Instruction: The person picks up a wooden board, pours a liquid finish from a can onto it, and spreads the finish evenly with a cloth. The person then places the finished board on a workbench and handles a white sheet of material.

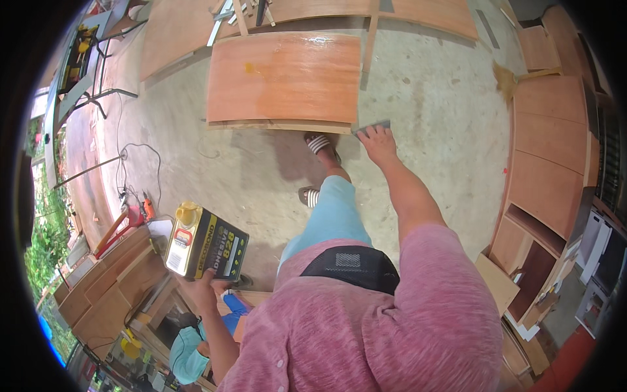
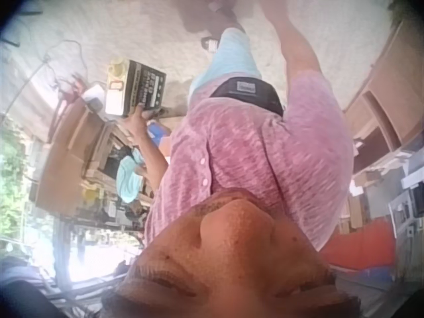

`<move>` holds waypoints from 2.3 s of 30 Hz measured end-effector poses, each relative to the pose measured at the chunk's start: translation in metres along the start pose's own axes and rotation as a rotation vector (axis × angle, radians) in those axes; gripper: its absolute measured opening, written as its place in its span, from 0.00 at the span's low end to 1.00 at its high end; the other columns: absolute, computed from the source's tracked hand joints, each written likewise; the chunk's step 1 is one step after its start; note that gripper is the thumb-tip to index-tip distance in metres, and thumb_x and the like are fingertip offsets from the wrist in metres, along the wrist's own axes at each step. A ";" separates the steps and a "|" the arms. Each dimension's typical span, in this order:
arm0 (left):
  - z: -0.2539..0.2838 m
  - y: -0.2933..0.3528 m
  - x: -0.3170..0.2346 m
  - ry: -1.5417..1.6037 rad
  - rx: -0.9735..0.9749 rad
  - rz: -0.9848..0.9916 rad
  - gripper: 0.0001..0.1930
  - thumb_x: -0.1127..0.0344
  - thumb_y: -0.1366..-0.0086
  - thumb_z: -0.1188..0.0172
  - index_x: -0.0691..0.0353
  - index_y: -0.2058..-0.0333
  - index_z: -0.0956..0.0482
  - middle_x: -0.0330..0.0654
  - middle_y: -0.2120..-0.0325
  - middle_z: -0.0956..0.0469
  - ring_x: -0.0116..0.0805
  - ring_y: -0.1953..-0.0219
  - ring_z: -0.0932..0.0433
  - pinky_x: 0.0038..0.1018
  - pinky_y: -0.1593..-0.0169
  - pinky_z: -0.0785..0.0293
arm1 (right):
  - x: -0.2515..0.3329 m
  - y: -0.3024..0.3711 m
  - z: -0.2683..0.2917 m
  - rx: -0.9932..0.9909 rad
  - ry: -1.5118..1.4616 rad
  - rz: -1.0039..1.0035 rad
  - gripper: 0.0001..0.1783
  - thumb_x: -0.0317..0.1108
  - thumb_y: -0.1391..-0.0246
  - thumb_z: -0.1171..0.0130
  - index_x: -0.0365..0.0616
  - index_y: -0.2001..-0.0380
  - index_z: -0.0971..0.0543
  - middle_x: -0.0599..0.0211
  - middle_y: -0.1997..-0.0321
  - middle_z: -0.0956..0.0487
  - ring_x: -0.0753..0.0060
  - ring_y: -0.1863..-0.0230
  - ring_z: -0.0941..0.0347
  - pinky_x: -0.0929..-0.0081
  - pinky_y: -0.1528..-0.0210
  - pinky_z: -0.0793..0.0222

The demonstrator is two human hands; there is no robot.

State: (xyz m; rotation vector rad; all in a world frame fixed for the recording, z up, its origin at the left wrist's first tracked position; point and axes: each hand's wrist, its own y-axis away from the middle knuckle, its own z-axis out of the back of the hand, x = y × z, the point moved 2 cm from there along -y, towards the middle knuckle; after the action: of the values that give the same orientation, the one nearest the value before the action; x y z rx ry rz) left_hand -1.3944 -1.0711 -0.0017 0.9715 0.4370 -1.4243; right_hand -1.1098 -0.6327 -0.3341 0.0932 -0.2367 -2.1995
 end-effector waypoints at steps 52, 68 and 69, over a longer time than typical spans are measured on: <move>-0.037 -0.542 -0.219 -0.208 0.462 -0.389 0.51 0.77 0.61 0.29 0.66 0.35 0.41 0.45 0.44 0.30 0.38 0.43 0.29 0.33 0.36 0.34 | 0.202 -0.356 0.130 -0.035 -0.337 -0.326 0.19 0.34 0.42 0.44 0.61 0.47 0.18 0.69 0.51 0.23 0.62 0.43 0.30 0.59 0.41 0.35; -0.103 -0.696 -0.295 -0.305 0.827 -0.501 0.51 0.77 0.61 0.30 0.65 0.34 0.42 0.44 0.44 0.30 0.38 0.41 0.30 0.33 0.35 0.35 | 0.226 -0.381 0.102 0.086 -0.484 -1.211 0.17 0.29 0.41 0.46 0.54 0.50 0.19 0.59 0.50 0.22 0.51 0.44 0.28 0.56 0.45 0.27; -0.104 -0.697 -0.297 -0.272 0.842 -0.498 0.50 0.77 0.61 0.31 0.65 0.34 0.41 0.44 0.44 0.30 0.38 0.41 0.30 0.33 0.35 0.35 | 0.231 -0.387 0.096 0.113 -0.456 -1.220 0.17 0.29 0.41 0.46 0.53 0.49 0.19 0.58 0.50 0.22 0.50 0.43 0.28 0.56 0.45 0.27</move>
State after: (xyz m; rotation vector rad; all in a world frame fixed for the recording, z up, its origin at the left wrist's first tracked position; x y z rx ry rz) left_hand -2.0691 -0.7130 -0.0398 1.3522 -0.1762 -2.2419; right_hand -1.5670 -0.5796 -0.3143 -0.2864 -0.6937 -3.4044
